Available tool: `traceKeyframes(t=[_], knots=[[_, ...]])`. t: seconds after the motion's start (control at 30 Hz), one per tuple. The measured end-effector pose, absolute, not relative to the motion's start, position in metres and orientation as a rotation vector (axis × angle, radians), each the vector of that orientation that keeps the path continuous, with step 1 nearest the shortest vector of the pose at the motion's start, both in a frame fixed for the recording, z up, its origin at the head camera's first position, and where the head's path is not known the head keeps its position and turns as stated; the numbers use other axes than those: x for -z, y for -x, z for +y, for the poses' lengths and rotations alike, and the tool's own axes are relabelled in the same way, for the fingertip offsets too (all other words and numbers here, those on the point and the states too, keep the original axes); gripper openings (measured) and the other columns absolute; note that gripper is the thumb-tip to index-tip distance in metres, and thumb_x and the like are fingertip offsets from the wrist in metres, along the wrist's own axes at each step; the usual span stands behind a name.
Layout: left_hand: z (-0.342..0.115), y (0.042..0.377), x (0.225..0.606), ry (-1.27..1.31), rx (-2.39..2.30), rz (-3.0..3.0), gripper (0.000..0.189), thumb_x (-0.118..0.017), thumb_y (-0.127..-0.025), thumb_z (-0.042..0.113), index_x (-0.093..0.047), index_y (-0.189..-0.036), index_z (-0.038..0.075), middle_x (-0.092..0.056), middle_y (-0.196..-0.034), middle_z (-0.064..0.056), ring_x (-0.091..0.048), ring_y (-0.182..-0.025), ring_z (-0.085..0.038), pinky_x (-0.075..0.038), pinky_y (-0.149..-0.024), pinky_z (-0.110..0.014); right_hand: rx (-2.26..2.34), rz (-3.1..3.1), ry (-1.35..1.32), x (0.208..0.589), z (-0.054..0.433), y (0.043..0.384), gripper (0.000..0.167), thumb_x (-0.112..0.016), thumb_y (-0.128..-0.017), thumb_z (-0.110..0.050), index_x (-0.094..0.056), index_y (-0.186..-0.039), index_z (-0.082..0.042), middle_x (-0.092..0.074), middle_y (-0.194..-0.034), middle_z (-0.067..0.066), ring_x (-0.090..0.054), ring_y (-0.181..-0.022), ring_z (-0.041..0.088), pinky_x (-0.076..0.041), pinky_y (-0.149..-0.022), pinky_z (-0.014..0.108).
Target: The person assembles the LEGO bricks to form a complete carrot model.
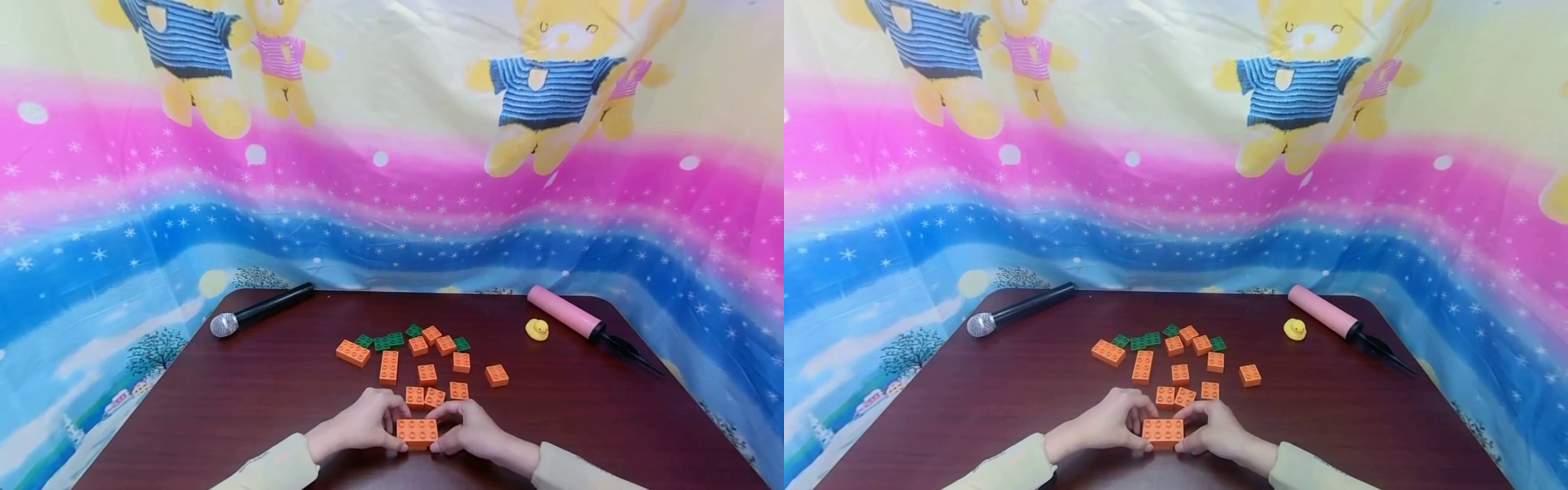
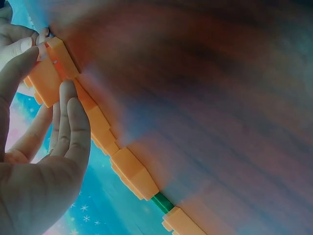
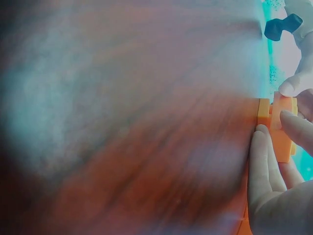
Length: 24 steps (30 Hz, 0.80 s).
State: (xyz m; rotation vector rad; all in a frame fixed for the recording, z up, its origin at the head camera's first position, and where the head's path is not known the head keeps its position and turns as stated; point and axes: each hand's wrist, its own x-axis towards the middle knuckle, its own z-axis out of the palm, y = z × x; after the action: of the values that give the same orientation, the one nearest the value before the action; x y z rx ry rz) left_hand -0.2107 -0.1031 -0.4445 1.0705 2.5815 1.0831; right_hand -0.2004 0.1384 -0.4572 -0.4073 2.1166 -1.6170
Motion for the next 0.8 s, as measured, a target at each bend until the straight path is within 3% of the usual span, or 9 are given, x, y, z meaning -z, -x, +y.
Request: traceKeyframes(t=[0.2, 0.47, 0.8], knots=[[-0.1021, 0.2098, 0.4440, -1.023, -1.080, 2.564, 0.030, -0.084, -0.071, 0.021, -0.072, -0.096, 0.009, -0.056, -0.078, 0.009, -0.054, -0.057, 0.006, -0.047, -0.055, -0.014, 1.593, 2.124, 0.406, 0.4551, 0.1391, 0.2007, 0.039, -0.079, -0.073, -0.003, -0.066, -0.110, 0.002, -0.066, -0.095, 0.004, -0.062, -0.078, 0.013, -0.056, -0.061, 0.031], [-0.1035, 0.2124, 0.4437, -0.988, -1.095, 2.531, 0.031, -0.084, -0.071, 0.021, -0.072, -0.096, 0.008, -0.058, -0.080, 0.008, -0.055, -0.059, 0.006, -0.048, -0.057, -0.014, 1.575, 2.138, 0.409, 0.4531, 0.1391, 0.2010, 0.037, -0.080, -0.072, -0.006, -0.068, -0.107, 0.000, -0.065, -0.094, 0.003, -0.063, -0.073, 0.013, -0.056, -0.059, 0.029], [-0.1023, 0.2134, 0.4434, -0.945, -1.172, 2.500, 0.028, -0.087, -0.067, 0.017, -0.067, -0.086, 0.009, -0.065, -0.070, 0.002, -0.058, -0.059, 0.004, -0.049, -0.057, -0.015, 1.577, 2.152, 0.430, 0.4545, 0.1379, 0.2009, 0.036, -0.080, -0.073, -0.002, -0.068, -0.106, 0.001, -0.065, -0.091, 0.003, -0.064, -0.067, 0.011, -0.055, -0.057, 0.030]])
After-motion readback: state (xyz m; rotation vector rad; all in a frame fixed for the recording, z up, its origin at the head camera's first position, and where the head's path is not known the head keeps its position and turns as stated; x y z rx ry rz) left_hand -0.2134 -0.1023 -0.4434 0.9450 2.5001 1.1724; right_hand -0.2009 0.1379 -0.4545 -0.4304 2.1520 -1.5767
